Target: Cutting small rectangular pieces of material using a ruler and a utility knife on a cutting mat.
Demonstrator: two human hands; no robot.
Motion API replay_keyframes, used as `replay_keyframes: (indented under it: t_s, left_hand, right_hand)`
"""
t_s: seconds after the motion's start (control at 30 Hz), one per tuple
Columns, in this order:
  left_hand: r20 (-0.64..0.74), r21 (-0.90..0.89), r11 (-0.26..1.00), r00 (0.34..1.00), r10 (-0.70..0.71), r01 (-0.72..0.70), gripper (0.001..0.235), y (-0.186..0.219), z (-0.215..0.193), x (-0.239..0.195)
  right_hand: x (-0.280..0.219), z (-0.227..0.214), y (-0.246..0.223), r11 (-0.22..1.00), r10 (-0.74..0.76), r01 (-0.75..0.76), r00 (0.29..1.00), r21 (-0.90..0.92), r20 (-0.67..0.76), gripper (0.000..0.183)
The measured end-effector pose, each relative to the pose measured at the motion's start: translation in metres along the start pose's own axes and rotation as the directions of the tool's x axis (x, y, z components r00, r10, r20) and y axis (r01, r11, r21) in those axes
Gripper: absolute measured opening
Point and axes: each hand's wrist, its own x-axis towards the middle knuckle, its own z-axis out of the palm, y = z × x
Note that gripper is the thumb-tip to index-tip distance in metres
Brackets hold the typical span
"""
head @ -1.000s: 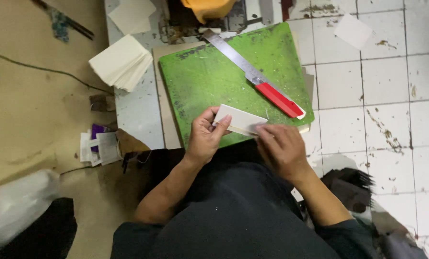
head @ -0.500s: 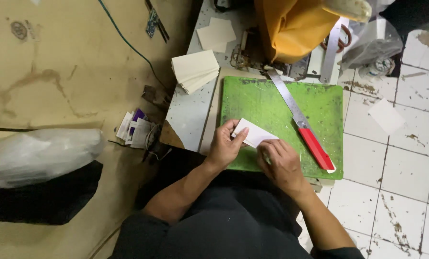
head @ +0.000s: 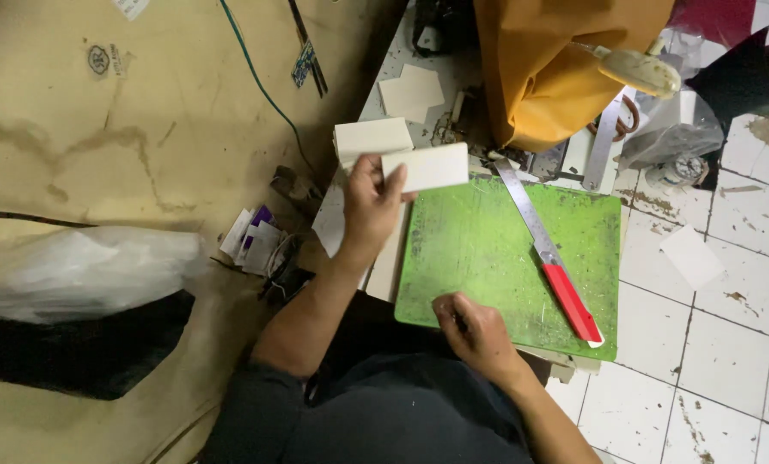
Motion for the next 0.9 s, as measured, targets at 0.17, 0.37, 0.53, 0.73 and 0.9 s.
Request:
replay_keyframes:
  t_s: [0.17,0.37,0.53,0.73,0.9]
  left_hand:
    - [-0.070,0.119,0.993,0.997,0.027,-0.019,0.033,-0.018,-0.033,0.073]
    - [-0.132,0.587,0.807,0.991,0.008,0.072,0.037,-0.029,-0.056,0.096]
    - [0.019,0.917,0.369,0.940,0.341,-0.152,0.048,-0.021,-0.066,0.105]
    - [0.413,0.785,0.363,0.861,0.297,-0.502,0.043,-0.042,-0.031,0.178]
    - [0.524,0.850,0.184,0.828,-0.199,-0.493,0.052,-0.105,-0.005,0.255]
  right_hand:
    - [-0.023,-0.010,0.022,0.989,0.146,-0.146,0.989,0.000,-0.017,0.012]
    - [-0.038,-0.011,0.038,0.967,0.256,-0.256,0.967,0.000,0.016,0.015]
    - [-0.038,-0.019,0.044,0.963,0.269,-0.268,0.959,0.026,-0.089,0.012]
    - [-0.039,-0.021,0.055,0.769,0.580,-0.440,0.786,0.464,-0.215,0.011]
    - [-0.038,-0.035,0.044,0.671,0.622,-0.387,0.758,0.632,-0.196,0.013]
